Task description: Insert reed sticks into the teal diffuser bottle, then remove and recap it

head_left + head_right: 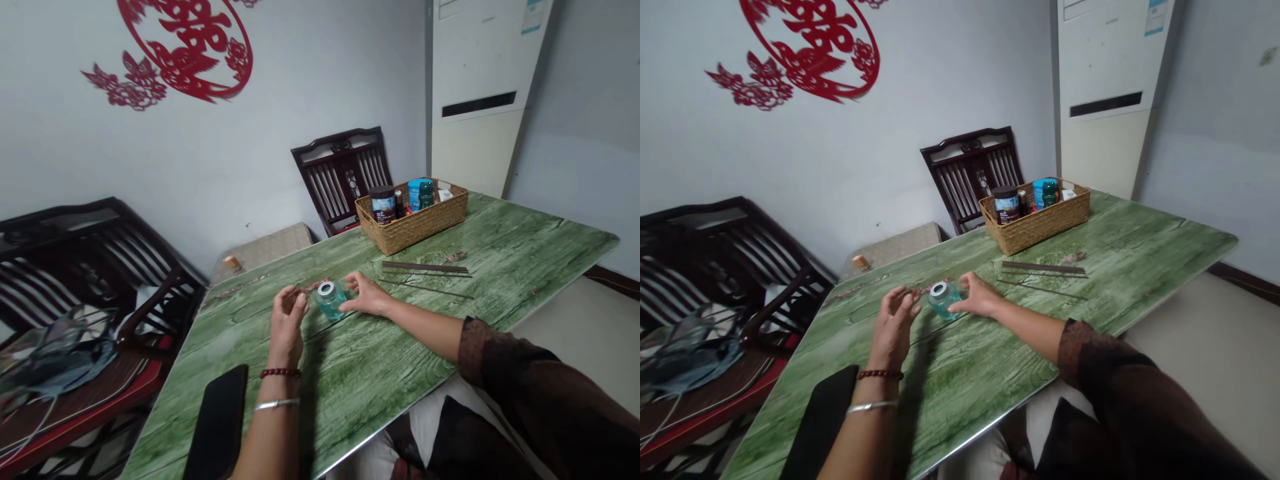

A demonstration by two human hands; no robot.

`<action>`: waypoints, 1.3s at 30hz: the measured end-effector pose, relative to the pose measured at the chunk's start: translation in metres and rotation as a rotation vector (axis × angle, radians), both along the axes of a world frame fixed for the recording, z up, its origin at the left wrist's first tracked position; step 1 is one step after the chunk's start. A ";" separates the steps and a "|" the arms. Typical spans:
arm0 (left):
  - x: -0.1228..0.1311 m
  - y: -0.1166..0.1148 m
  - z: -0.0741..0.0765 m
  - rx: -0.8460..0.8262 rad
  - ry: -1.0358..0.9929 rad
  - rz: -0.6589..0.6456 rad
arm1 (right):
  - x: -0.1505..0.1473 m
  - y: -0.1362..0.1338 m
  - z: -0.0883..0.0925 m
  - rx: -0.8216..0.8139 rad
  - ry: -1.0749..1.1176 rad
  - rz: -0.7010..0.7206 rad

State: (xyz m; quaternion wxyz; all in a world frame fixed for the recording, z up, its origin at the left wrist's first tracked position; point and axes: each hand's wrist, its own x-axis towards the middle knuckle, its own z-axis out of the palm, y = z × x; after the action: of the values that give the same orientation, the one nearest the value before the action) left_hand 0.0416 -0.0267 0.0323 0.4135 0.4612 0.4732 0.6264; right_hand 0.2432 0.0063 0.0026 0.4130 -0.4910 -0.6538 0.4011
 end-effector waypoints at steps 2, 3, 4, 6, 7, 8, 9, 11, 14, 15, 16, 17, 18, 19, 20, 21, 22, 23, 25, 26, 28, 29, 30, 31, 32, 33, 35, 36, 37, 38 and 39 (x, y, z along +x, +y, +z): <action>0.010 0.011 -0.003 0.120 0.050 -0.033 | -0.013 0.007 -0.003 0.043 0.052 0.057; 0.015 0.015 -0.006 0.166 0.081 -0.049 | -0.019 0.009 -0.006 0.064 0.066 0.084; 0.018 0.018 -0.011 0.194 0.114 -0.072 | -0.025 0.011 -0.010 0.087 0.069 0.109; 0.022 0.021 -0.022 0.202 0.167 -0.123 | -0.032 0.013 -0.017 0.140 0.049 0.150; 0.022 0.022 -0.027 0.198 0.230 -0.168 | -0.034 0.013 -0.021 0.167 0.037 0.168; 0.022 0.022 -0.032 0.197 0.305 -0.206 | -0.034 0.014 -0.024 0.190 0.026 0.181; 0.021 0.022 -0.036 0.217 0.348 -0.210 | -0.034 0.015 -0.026 0.208 0.010 0.184; 0.020 0.022 -0.040 0.261 0.381 -0.230 | -0.032 0.016 -0.029 0.223 -0.035 0.164; 0.019 0.023 -0.038 0.274 0.442 -0.232 | -0.030 0.018 -0.029 0.212 -0.108 0.128; 0.019 0.023 -0.036 0.267 0.460 -0.224 | -0.030 0.018 -0.029 0.207 -0.120 0.123; 0.020 0.023 -0.035 0.260 0.475 -0.211 | -0.030 0.017 -0.029 0.204 -0.128 0.118; 0.021 0.023 -0.033 0.257 0.487 -0.198 | -0.030 0.017 -0.029 0.202 -0.132 0.115; 0.022 0.023 -0.032 0.258 0.495 -0.185 | -0.030 0.016 -0.029 0.203 -0.132 0.113; 0.022 0.023 -0.032 0.262 0.496 -0.171 | -0.031 0.015 -0.029 0.205 -0.130 0.114; 0.022 0.023 -0.032 0.263 0.490 -0.152 | -0.031 0.014 -0.029 0.208 -0.126 0.115; 0.022 0.024 -0.032 0.258 0.482 -0.123 | -0.031 0.014 -0.029 0.214 -0.119 0.122; 0.021 0.024 -0.033 0.247 0.477 -0.089 | -0.031 0.013 -0.028 0.220 -0.113 0.131; 0.019 0.025 -0.034 0.232 0.473 -0.053 | -0.031 0.012 -0.028 0.223 -0.108 0.141; 0.016 0.026 -0.035 0.208 0.458 -0.003 | -0.030 0.010 -0.025 0.210 -0.116 0.156; 0.015 0.025 -0.035 0.207 0.437 -0.003 | -0.030 0.010 -0.024 0.196 -0.127 0.158; 0.014 0.023 -0.034 0.220 0.357 -0.055 | -0.030 0.009 -0.021 0.171 -0.152 0.155; 0.014 0.021 -0.033 0.223 0.312 -0.100 | -0.030 0.008 -0.019 0.166 -0.163 0.154; 0.014 0.020 -0.032 0.219 0.276 -0.149 | -0.030 0.008 -0.019 0.166 -0.174 0.154; 0.015 0.018 -0.031 0.211 0.247 -0.190 | -0.030 0.009 -0.019 0.171 -0.183 0.155; 0.015 0.017 -0.030 0.201 0.226 -0.209 | -0.030 0.009 -0.019 0.178 -0.188 0.156; 0.014 0.017 -0.029 0.192 0.209 -0.198 | -0.030 0.010 -0.020 0.184 -0.189 0.157; 0.011 0.018 -0.030 0.188 0.190 -0.101 | -0.030 0.011 -0.022 0.196 -0.178 0.159; 0.009 0.019 -0.032 0.189 0.186 -0.038 | -0.030 0.011 -0.023 0.199 -0.170 0.160; 0.007 0.021 -0.033 0.184 0.186 0.015 | -0.030 0.011 -0.023 0.198 -0.165 0.159; 0.006 0.022 -0.034 0.176 0.188 0.047 | -0.030 0.011 -0.024 0.194 -0.165 0.158; 0.005 0.022 -0.035 0.168 0.188 0.052 | -0.030 0.011 -0.024 0.189 -0.165 0.155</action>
State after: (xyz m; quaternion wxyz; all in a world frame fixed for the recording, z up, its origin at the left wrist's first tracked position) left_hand 0.0467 -0.0045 -0.0028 0.3107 0.5384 0.4676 0.6285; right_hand 0.2131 0.0171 -0.0210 0.3698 -0.4292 -0.7565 0.3266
